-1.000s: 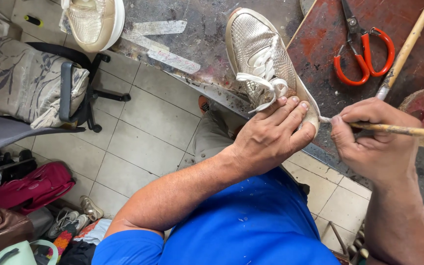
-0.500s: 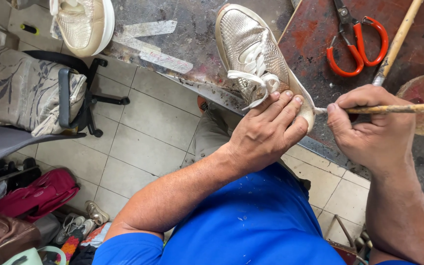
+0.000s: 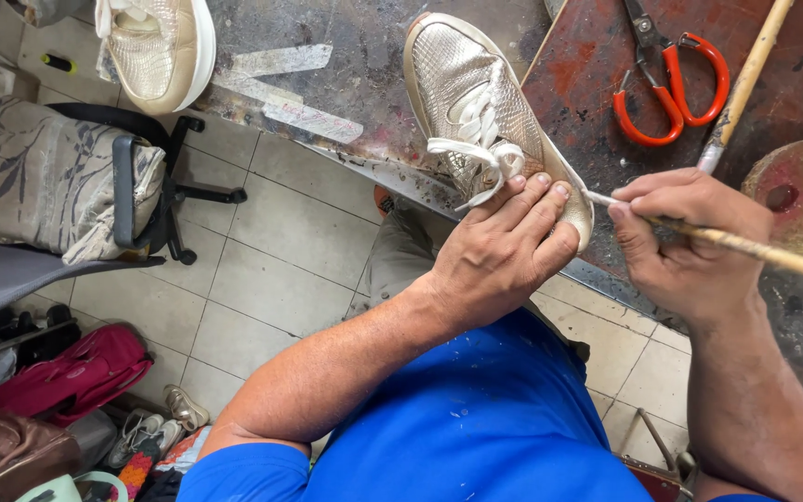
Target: Applying a substance to the edge of a shoe sole using a brush at a repair bench
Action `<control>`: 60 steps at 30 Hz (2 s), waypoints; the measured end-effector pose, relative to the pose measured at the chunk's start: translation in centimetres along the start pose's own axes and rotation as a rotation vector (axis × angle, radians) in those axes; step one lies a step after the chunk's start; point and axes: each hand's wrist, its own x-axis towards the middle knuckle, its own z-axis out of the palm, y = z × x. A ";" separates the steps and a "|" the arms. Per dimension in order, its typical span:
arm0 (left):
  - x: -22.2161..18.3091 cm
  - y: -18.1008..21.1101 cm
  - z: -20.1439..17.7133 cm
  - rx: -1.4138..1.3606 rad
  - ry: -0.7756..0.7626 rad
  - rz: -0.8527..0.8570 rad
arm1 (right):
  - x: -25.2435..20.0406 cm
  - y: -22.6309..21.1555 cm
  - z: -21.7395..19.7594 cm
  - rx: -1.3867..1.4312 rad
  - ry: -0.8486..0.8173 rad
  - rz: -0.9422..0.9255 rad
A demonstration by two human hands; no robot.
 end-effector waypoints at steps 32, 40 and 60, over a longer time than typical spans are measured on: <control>0.7 -0.2 -0.7 0.006 -0.036 0.032 | -1.6 -0.4 -0.6 -0.066 0.069 0.331; 0.8 -0.4 -1.0 -0.036 -0.140 0.042 | -3.0 0.1 -0.8 0.017 0.188 0.360; 1.7 0.0 -1.0 0.004 -0.074 -0.031 | -1.4 0.7 -0.7 0.137 0.024 0.169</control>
